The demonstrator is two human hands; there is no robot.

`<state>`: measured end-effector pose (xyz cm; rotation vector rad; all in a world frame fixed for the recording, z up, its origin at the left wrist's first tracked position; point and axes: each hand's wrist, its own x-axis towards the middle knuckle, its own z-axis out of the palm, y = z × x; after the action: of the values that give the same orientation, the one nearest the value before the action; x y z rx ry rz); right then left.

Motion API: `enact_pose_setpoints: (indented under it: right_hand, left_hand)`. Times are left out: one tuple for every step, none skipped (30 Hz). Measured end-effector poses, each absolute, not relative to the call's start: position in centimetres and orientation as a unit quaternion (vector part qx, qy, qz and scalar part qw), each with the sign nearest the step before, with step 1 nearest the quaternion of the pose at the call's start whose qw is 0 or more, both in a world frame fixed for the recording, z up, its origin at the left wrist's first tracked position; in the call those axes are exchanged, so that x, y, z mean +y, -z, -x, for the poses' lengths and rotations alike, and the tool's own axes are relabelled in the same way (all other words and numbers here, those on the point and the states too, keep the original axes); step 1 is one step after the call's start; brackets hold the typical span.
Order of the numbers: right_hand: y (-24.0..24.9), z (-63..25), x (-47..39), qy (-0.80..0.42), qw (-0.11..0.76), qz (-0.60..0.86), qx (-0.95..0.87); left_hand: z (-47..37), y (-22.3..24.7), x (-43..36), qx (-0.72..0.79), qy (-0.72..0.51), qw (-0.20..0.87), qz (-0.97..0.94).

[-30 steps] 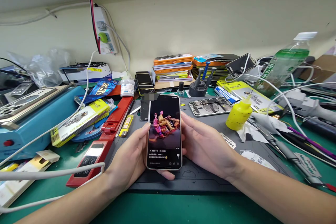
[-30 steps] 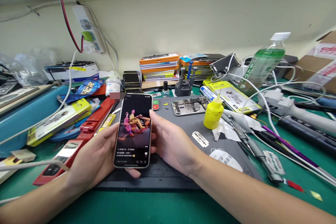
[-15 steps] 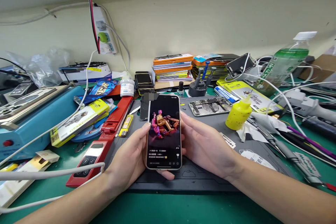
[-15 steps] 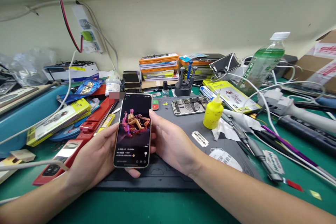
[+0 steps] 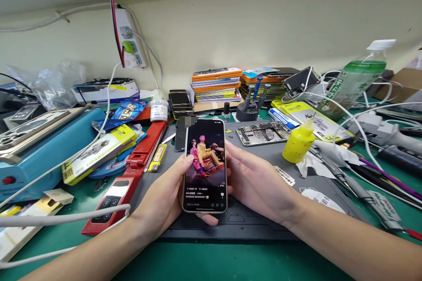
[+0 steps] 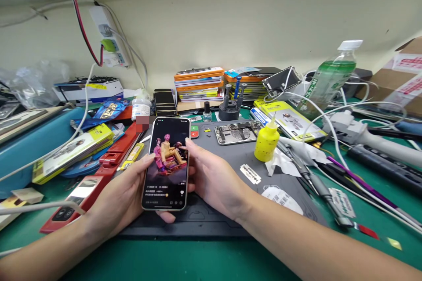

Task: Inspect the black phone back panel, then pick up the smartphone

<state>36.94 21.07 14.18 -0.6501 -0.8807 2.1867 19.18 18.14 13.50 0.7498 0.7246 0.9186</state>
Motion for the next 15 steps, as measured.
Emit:
enact_pose_setpoints:
  right_hand:
    - [-14.17, -36.94, 21.05, -0.841, 0.342, 0.249, -0.336]
    - [-14.15, -36.95, 21.04, -0.843, 0.342, 0.249, -0.333]
    - [-14.14, -36.96, 21.03, -0.844, 0.343, 0.249, -0.329]
    - [-14.14, -36.97, 21.02, -0.845, 0.344, 0.249, -0.326]
    - [-14.14, -36.98, 21.01, -0.845, 0.345, 0.249, -0.324]
    - [-14.14, -36.98, 21.02, -0.845, 0.345, 0.248, -0.324]
    - [-14.14, -36.98, 21.02, -0.845, 0.345, 0.246, -0.326]
    - [-14.14, -36.97, 21.03, -0.844, 0.345, 0.244, -0.329]
    - [-14.14, -36.95, 21.04, -0.844, 0.344, 0.243, -0.332]
    - [-14.14, -36.94, 21.05, -0.844, 0.342, 0.244, -0.333]
    - [-14.14, -36.93, 21.05, -0.844, 0.341, 0.245, -0.334]
    - [-14.15, -36.91, 21.06, -0.843, 0.340, 0.246, -0.336]
    - [-14.16, -36.91, 21.06, -0.842, 0.339, 0.246, -0.339]
    - [-14.17, -36.91, 21.07, -0.842, 0.338, 0.245, -0.343]
    - [-14.18, -36.91, 21.07, -0.841, 0.337, 0.241, -0.348]
  left_hand:
    - [-19.25, -13.57, 18.14, 0.341, -0.424, 0.765, -0.345]
    - [-19.31, -13.63, 18.12, 0.348, -0.424, 0.761, -0.346]
    - [-19.36, -13.68, 18.09, 0.356, -0.423, 0.758, -0.347]
    - [-19.40, -13.72, 18.04, 0.363, -0.421, 0.754, -0.349]
    - [-19.44, -13.76, 17.98, 0.369, -0.421, 0.750, -0.352]
    - [-19.48, -13.80, 17.92, 0.373, -0.420, 0.747, -0.356]
    - [-19.51, -13.85, 17.87, 0.378, -0.418, 0.743, -0.360]
    - [-19.54, -13.90, 17.81, 0.382, -0.417, 0.740, -0.364]
    - [-19.56, -13.96, 17.77, 0.384, -0.418, 0.737, -0.367]
    - [-19.59, -14.02, 17.74, 0.388, -0.420, 0.732, -0.371]
    - [-19.63, -14.10, 17.71, 0.391, -0.421, 0.729, -0.373]
    - [-19.66, -14.18, 17.69, 0.394, -0.421, 0.725, -0.376]
    - [-19.69, -14.25, 17.67, 0.397, -0.420, 0.722, -0.381]
    - [-19.72, -14.33, 17.66, 0.399, -0.417, 0.719, -0.386]
    - [-19.75, -14.39, 17.64, 0.400, -0.413, 0.717, -0.393]
